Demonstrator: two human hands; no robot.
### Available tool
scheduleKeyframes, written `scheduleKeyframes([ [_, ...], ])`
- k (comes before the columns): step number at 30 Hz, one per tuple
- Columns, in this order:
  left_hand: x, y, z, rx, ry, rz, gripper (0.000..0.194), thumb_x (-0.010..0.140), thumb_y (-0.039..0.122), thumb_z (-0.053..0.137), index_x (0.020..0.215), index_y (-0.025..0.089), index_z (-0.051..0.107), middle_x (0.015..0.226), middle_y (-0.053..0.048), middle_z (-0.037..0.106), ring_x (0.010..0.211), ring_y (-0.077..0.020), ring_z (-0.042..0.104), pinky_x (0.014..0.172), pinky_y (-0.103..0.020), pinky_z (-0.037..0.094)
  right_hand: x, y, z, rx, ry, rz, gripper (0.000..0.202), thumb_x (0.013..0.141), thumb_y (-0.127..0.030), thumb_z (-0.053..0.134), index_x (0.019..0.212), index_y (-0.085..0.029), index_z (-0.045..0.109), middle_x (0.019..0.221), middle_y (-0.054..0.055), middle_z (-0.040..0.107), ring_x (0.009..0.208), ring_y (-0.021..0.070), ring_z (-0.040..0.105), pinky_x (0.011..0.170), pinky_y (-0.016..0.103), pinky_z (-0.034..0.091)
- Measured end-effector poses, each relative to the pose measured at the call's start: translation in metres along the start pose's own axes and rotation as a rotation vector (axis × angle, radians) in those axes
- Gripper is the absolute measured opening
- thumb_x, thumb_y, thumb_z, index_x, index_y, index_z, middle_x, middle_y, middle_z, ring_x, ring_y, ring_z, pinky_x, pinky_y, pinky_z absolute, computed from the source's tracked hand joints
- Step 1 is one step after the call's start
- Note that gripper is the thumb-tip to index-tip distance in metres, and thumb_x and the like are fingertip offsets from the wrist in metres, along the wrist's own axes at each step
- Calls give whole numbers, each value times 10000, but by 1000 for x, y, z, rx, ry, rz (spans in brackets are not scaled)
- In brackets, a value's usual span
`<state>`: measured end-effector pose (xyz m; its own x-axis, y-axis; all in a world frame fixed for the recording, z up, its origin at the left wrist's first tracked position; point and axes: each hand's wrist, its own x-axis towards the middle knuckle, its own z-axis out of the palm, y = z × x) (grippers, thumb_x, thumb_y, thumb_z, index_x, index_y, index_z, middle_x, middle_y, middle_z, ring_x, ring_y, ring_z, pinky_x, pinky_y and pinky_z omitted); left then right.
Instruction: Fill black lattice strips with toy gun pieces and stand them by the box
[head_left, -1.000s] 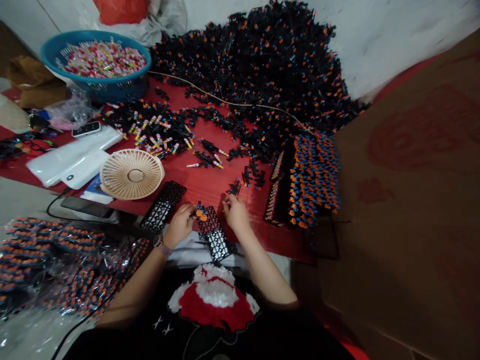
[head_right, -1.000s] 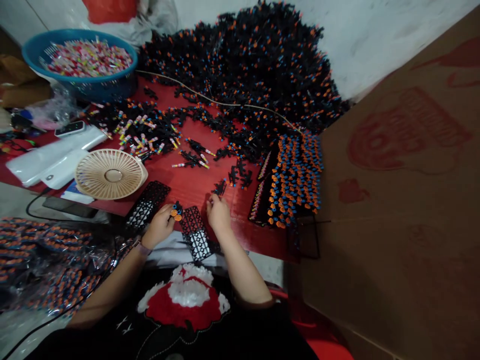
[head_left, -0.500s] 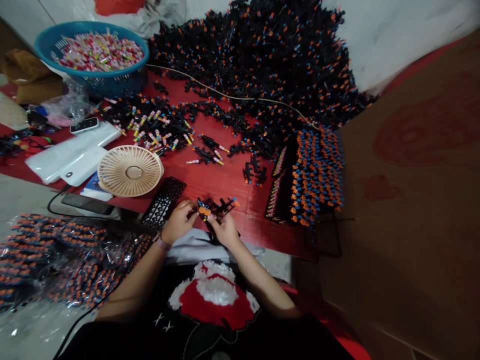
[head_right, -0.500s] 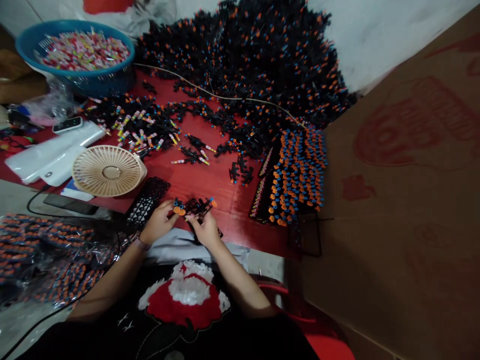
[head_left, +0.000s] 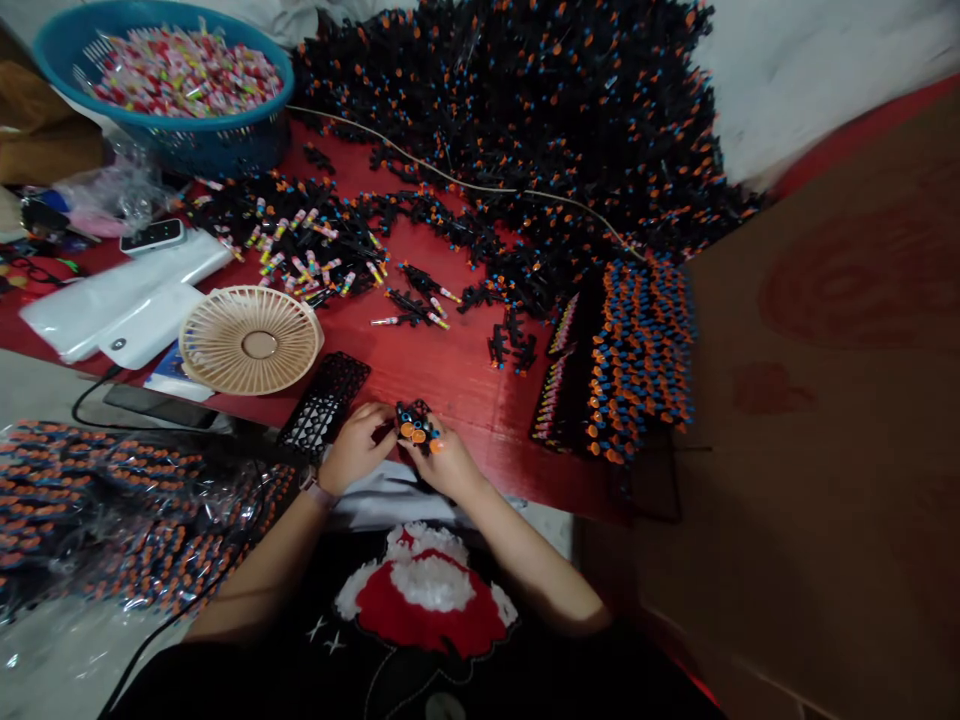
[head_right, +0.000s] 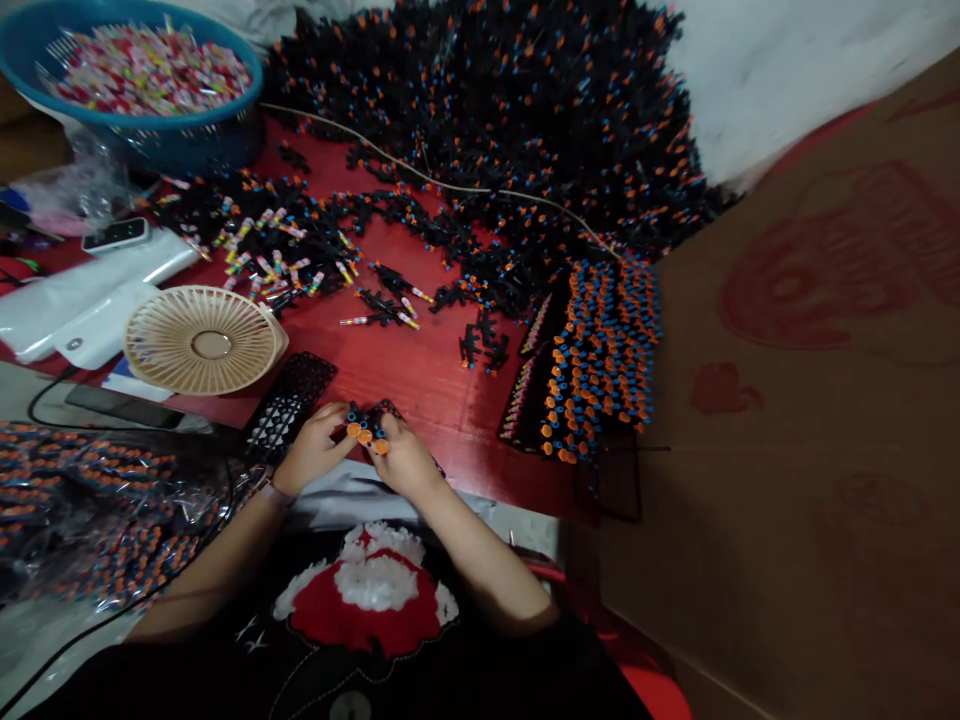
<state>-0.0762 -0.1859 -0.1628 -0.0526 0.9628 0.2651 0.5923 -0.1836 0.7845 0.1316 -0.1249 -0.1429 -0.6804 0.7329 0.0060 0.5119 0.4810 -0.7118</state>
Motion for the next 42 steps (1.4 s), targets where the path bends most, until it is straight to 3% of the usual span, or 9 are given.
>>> scheduleKeyframes([
  [4, 0, -3, 1, 0, 12, -8, 137, 989, 189, 646, 1093, 214, 733, 1082, -82, 775, 1039, -251, 740, 956, -404, 627, 11, -3, -8, 36, -98, -7, 287, 997, -196, 710, 1281, -228, 681, 1156, 109, 782, 1074, 284, 758, 966, 386, 605],
  [11, -3, 0, 6, 47, 10, -20, 152, 1006, 197, 667, 1144, 224, 723, 1132, -85, 768, 1115, -265, 730, 1026, -431, 619, -2, 3, -7, 62, 31, 66, 250, 1026, -232, 637, 1272, -210, 676, 1182, 139, 791, 1112, 297, 771, 975, 396, 620],
  [18, -3, -1, 8, 87, -12, -13, 259, 976, 145, 648, 1219, 214, 708, 1169, -105, 753, 1141, -288, 717, 1031, -464, 628, 15, 5, -24, 178, -204, 55, 224, 932, -198, 699, 1156, -216, 695, 1015, 56, 795, 940, 242, 762, 876, 347, 627],
  [21, -5, -4, 10, 98, -11, 2, 287, 985, 146, 641, 1256, 228, 688, 1191, -101, 751, 1152, -290, 722, 1034, -491, 634, 56, 16, -55, 222, -284, -24, 146, 933, -202, 664, 1067, -208, 722, 1013, 39, 797, 933, 217, 760, 905, 347, 625],
  [25, -6, -6, 14, 112, 37, 24, 272, 990, 145, 634, 1246, 224, 679, 1190, -100, 754, 1147, -280, 733, 1031, -481, 637, 151, 30, -82, -154, 105, -8, 623, 884, -101, 647, 1504, -152, 635, 1654, 209, 554, 1571, 328, 488, 1290, 520, 413],
  [28, -8, -4, 15, 133, 72, 25, 235, 998, 136, 622, 1210, 216, 682, 1189, -107, 760, 1151, -275, 739, 1031, -461, 638, 217, 38, -86, -317, 48, 180, 959, 858, -164, 752, 1740, -126, 378, 1839, 277, 219, 1723, 439, 189, 1340, 659, 269],
  [31, -9, -3, 14, 149, 80, 23, 222, 994, 130, 630, 1184, 226, 689, 1200, -101, 770, 1150, -269, 747, 1033, -452, 645, 245, 40, -81, -391, -57, 186, 852, 998, -230, 652, 1778, -137, 322, 1778, 300, 350, 1670, 433, 322, 1320, 674, 284],
  [36, -9, -5, 16, 161, 103, 1, 264, 975, 115, 641, 1207, 230, 693, 1220, -103, 773, 1174, -265, 752, 1046, -440, 648, 212, 42, -52, -478, 52, 65, 626, 1083, -234, 509, 1693, -96, 498, 1559, 312, 588, 1419, 390, 558, 1220, 571, 448],
  [42, -10, -7, 18, 155, 117, 11, 257, 988, 125, 622, 1213, 234, 685, 1221, -101, 763, 1184, -261, 747, 1046, -424, 647, 108, 61, -24, -427, 275, 74, 558, 1075, -272, 548, 1624, -183, 596, 1525, 267, 608, 1373, 391, 563, 1170, 613, 486],
])
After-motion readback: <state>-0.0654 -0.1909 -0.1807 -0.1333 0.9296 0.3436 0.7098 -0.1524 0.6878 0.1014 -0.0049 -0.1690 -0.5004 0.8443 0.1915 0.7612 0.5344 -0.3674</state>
